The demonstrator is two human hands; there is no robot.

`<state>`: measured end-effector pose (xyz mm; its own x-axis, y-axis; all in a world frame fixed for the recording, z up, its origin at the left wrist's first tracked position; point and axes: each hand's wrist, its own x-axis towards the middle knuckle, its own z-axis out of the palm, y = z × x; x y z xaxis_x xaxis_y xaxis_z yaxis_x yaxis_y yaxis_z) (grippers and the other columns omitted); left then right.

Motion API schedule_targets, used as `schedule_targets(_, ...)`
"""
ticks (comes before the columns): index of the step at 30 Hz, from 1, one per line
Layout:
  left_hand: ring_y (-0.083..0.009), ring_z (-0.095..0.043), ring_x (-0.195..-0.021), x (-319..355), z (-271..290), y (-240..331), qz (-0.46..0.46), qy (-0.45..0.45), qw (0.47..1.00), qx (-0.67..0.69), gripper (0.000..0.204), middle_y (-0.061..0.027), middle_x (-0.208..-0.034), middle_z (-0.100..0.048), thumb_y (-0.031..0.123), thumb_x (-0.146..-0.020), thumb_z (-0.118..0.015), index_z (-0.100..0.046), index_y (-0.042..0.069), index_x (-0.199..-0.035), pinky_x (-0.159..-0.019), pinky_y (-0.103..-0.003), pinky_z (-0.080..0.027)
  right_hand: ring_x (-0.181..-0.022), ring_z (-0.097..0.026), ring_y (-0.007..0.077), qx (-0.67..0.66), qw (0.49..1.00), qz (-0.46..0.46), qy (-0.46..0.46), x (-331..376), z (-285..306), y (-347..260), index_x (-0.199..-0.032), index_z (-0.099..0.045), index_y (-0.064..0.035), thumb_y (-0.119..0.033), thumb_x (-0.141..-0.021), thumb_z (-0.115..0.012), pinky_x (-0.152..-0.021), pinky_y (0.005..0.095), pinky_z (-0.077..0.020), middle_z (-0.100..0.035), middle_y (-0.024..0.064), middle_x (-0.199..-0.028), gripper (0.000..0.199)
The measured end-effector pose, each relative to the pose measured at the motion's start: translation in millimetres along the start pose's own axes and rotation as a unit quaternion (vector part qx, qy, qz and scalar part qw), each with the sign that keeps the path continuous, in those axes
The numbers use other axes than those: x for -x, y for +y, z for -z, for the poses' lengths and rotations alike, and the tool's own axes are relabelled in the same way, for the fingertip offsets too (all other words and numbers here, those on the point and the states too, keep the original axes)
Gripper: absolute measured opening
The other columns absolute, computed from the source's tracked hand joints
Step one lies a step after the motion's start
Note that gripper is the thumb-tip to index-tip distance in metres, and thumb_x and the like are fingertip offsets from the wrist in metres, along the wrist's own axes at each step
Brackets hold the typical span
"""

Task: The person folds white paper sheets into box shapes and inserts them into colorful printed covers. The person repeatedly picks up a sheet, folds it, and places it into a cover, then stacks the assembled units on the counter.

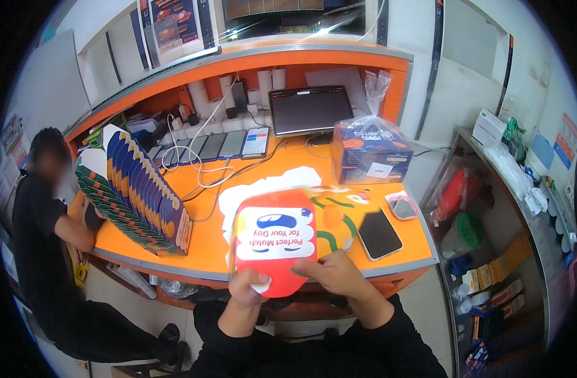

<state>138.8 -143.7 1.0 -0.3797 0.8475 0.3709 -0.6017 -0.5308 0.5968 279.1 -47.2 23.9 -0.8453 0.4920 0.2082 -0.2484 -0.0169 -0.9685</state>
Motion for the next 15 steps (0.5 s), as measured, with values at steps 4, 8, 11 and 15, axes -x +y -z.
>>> schedule_targets(4,-0.0353,-0.050,-0.116,12,1,13,-0.023,-0.001,0.999,-0.042,0.080,-0.0201,-0.126,-0.049,0.002,-0.054,-0.055,-0.033,-0.003,-0.132,-0.102,-0.045,-0.038,-0.107,-0.057,0.0245,0.367,0.917,0.067,0.138,24,26,-23,-0.116,-0.056,-0.0011,-0.020,-0.083,-0.066,-0.088,0.0301,-0.0443,-0.059,0.0148,-0.118,0.039)
schedule_targets(8,-0.0351,-0.049,-0.117,20,-7,5,0.001,-0.036,0.999,-0.036,0.079,-0.0196,-0.127,-0.048,0.002,-0.056,-0.054,-0.034,-0.002,-0.132,-0.102,-0.045,-0.038,-0.108,-0.057,0.0296,0.475,0.769,0.333,0.270,9,0,-33,-0.118,-0.056,-0.0002,-0.019,-0.086,-0.062,-0.088,0.0305,-0.0455,-0.057,0.0186,-0.119,0.038)
schedule_targets(11,-0.0350,-0.048,-0.118,21,-14,3,0.027,-0.043,0.998,-0.028,0.077,-0.0192,-0.129,-0.048,0.002,-0.057,-0.053,-0.035,-0.001,-0.132,-0.102,-0.045,-0.038,-0.099,-0.060,0.0266,0.326,0.873,0.290,0.220,6,-8,-36,-0.115,-0.058,0.0018,-0.018,-0.087,-0.061,-0.085,0.0314,-0.0473,-0.060,0.0180,-0.109,0.034)
schedule_targets(15,-0.0370,-0.052,-0.113,21,-25,6,0.038,-0.027,0.978,-0.203,0.073,-0.0199,-0.122,-0.052,0.011,-0.059,-0.059,-0.039,-0.001,-0.129,-0.097,-0.049,-0.044,-0.085,-0.062,0.0189,0.156,0.953,0.173,0.193,9,6,-27,-0.107,-0.062,0.0035,-0.010,-0.086,-0.062,-0.073,0.0252,-0.0490,-0.062,0.0135,-0.095,0.025)
